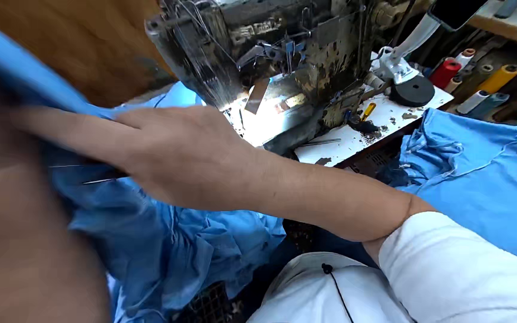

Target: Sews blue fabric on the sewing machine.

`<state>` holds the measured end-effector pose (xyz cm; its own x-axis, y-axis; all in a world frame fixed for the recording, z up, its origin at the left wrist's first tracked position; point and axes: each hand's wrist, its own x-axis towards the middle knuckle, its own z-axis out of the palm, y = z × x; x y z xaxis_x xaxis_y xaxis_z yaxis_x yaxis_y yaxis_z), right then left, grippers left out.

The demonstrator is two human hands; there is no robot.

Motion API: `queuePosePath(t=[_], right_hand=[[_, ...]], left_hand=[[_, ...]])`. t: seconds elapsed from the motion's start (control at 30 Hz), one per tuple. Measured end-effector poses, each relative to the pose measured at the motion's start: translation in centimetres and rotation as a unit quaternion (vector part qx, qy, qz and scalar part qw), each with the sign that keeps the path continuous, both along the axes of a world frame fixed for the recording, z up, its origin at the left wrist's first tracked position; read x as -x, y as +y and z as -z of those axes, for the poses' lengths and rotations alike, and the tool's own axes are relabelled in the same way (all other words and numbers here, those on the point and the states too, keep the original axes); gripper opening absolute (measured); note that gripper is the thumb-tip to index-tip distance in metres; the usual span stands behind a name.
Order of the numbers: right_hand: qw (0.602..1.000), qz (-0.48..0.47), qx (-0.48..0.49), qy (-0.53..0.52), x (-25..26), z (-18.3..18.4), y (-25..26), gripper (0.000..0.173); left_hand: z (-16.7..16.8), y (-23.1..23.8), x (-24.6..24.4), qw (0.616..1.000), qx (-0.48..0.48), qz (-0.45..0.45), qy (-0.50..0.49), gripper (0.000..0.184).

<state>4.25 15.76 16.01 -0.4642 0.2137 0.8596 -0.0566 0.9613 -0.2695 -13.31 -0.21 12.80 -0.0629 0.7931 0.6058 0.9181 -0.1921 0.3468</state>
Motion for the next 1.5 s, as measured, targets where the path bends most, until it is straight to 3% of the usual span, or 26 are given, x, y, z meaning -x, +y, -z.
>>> queuePosePath(t=[0.07, 0.1, 0.13, 0.17, 0.27, 0.33, 0.37, 0.4, 0.47, 0.57, 0.7, 0.8, 0.83, 0.9, 0.97, 1.03, 1.1, 1.17, 1.3, 1.5], right_hand=[[0.990, 0.017, 0.093, -0.103, -0.4, 3.7, 1.3, 0.024], [0.970, 0.008, 0.167, -0.176, -1.1, 6.2, 1.9, 0.020], [0.946, -0.014, 0.247, -0.210, -1.8, 8.9, 2.2, 0.022], [0.917, -0.039, 0.327, -0.226, -2.8, 11.1, 2.1, 0.028], [0.820, -0.098, 0.535, -0.177, -5.5, 14.2, 1.0, 0.032], [0.755, -0.128, 0.630, -0.126, -6.0, 14.1, 1.8, 0.029], [0.742, -0.134, 0.649, -0.106, -6.0, 13.8, 2.5, 0.028], [0.742, -0.131, 0.651, -0.090, -5.8, 13.6, 3.4, 0.027], [0.764, -0.106, 0.632, -0.074, -5.5, 13.5, 5.0, 0.026], [0.796, -0.080, 0.593, -0.089, -5.2, 14.2, 5.2, 0.026], [0.802, -0.079, 0.587, -0.078, -5.1, 15.2, 3.7, 0.027], [0.809, -0.068, 0.581, -0.050, -4.7, 15.5, 4.0, 0.027], [0.811, -0.062, 0.579, -0.046, -4.4, 15.6, 4.2, 0.027], [0.821, -0.045, 0.568, -0.041, -3.6, 15.9, 4.8, 0.026], [0.837, -0.026, 0.545, -0.032, -3.1, 16.2, 5.3, 0.026], [0.843, -0.021, 0.536, -0.027, -2.8, 16.3, 5.5, 0.027], [0.840, -0.021, 0.542, -0.031, -2.7, 16.0, 5.5, 0.027], [0.835, -0.021, 0.549, -0.032, -2.8, 15.8, 5.5, 0.026], [0.825, -0.035, 0.563, -0.016, -2.8, 15.9, 5.5, 0.024], [0.796, -0.041, 0.604, -0.004, -2.4, 15.1, 5.9, 0.022]], left_hand=[[-5.1, 9.8, -6.5, 0.968, 0.071, -0.216, -0.103, 0.028], [-2.8, 13.0, -3.9, 0.994, 0.016, -0.097, 0.044, 0.025], [0.6, 16.4, -0.2, 0.985, -0.048, 0.013, 0.167, 0.024], [3.1, 18.2, 0.8, 0.980, -0.012, 0.051, 0.191, 0.023], [4.9, 20.2, -1.3, 0.960, 0.254, -0.012, 0.116, 0.011], [4.1, 22.1, -1.6, 0.942, 0.317, -0.042, 0.101, 0.010], [4.7, 23.3, -0.8, 0.947, 0.300, -0.032, 0.109, 0.013], [6.3, 24.7, 0.7, 0.967, 0.231, 0.001, 0.110, 0.019], [8.3, 26.8, 2.2, 0.986, 0.150, 0.073, 0.008, 0.031], [8.8, 27.7, 2.2, 0.963, 0.128, 0.155, -0.181, 0.031], [9.4, 27.4, 2.6, 0.973, 0.112, 0.169, -0.114, 0.032], [10.1, 27.7, 2.4, 0.966, 0.121, 0.139, -0.180, 0.033], [10.1, 27.7, 2.6, 0.976, 0.112, 0.123, -0.143, 0.033], [9.1, 27.3, 3.4, 0.993, 0.085, 0.066, 0.054, 0.029], [5.6, 25.1, 2.7, 0.980, 0.114, 0.008, 0.161, 0.024], [0.7, 20.9, -0.4, 0.969, 0.214, -0.049, 0.117, 0.019], [-0.7, 17.8, -2.2, 0.954, 0.290, -0.051, 0.053, 0.013], [0.7, 16.7, -3.0, 0.944, 0.320, -0.066, 0.034, 0.010], [3.8, 17.7, -2.9, 0.963, 0.254, -0.089, 0.029, 0.019], [4.4, 18.5, -0.9, 0.947, 0.268, -0.049, -0.172, 0.016]])
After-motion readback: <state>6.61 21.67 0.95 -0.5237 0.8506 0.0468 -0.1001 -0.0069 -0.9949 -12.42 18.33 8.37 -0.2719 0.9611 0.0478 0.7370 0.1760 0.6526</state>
